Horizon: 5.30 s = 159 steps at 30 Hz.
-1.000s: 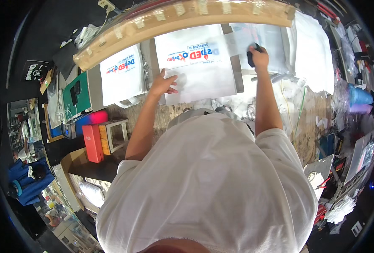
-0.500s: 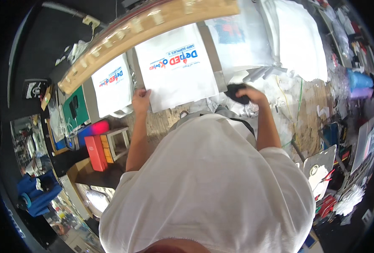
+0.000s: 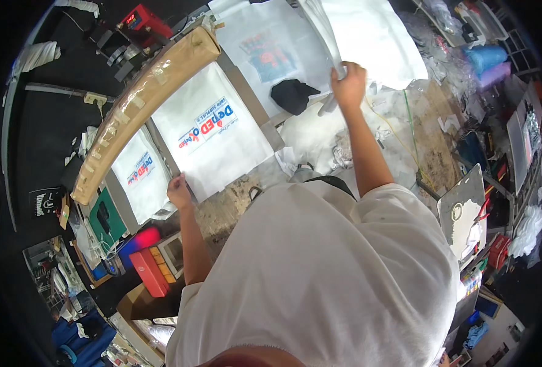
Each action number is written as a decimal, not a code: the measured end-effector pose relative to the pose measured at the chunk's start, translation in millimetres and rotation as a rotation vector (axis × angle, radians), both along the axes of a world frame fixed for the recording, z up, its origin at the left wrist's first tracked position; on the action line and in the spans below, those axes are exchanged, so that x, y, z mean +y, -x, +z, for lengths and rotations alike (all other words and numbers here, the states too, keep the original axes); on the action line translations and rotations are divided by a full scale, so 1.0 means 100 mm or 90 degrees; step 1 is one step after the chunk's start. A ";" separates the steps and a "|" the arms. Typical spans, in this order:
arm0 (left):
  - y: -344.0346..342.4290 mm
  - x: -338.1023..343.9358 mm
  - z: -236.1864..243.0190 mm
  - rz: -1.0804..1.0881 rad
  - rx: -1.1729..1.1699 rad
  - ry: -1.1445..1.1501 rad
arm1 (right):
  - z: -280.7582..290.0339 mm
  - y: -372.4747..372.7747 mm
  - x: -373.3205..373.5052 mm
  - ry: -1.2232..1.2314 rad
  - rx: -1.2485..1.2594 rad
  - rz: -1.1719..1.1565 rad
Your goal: The person performs screen printing on shirts and uses a heat press. The person aligns a shirt on the printing station, applies ink using a squeegee over a silk screen frame, and uses a heat press machine to set the design.
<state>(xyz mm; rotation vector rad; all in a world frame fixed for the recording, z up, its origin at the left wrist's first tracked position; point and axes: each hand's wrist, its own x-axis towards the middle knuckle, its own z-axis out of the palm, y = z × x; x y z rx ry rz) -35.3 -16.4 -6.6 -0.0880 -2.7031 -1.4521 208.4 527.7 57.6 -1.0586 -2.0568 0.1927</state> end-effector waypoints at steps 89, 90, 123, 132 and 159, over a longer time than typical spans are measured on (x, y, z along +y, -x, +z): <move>-0.66 1.14 0.67 -0.382 0.009 0.461 | -0.23 1.41 -1.23 0.398 -0.100 0.229; -0.68 1.16 0.69 -0.386 0.010 0.456 | -0.39 1.40 -0.99 0.403 -0.074 0.210; -0.27 1.00 0.74 -0.539 -0.068 0.472 | 0.82 1.19 -1.66 0.268 0.191 0.324; -0.49 1.10 0.69 -0.503 0.005 0.498 | -0.15 1.40 -2.35 0.822 0.095 0.429; -0.62 0.81 0.52 -0.428 0.185 0.288 | -0.34 1.51 -2.31 0.317 0.030 0.323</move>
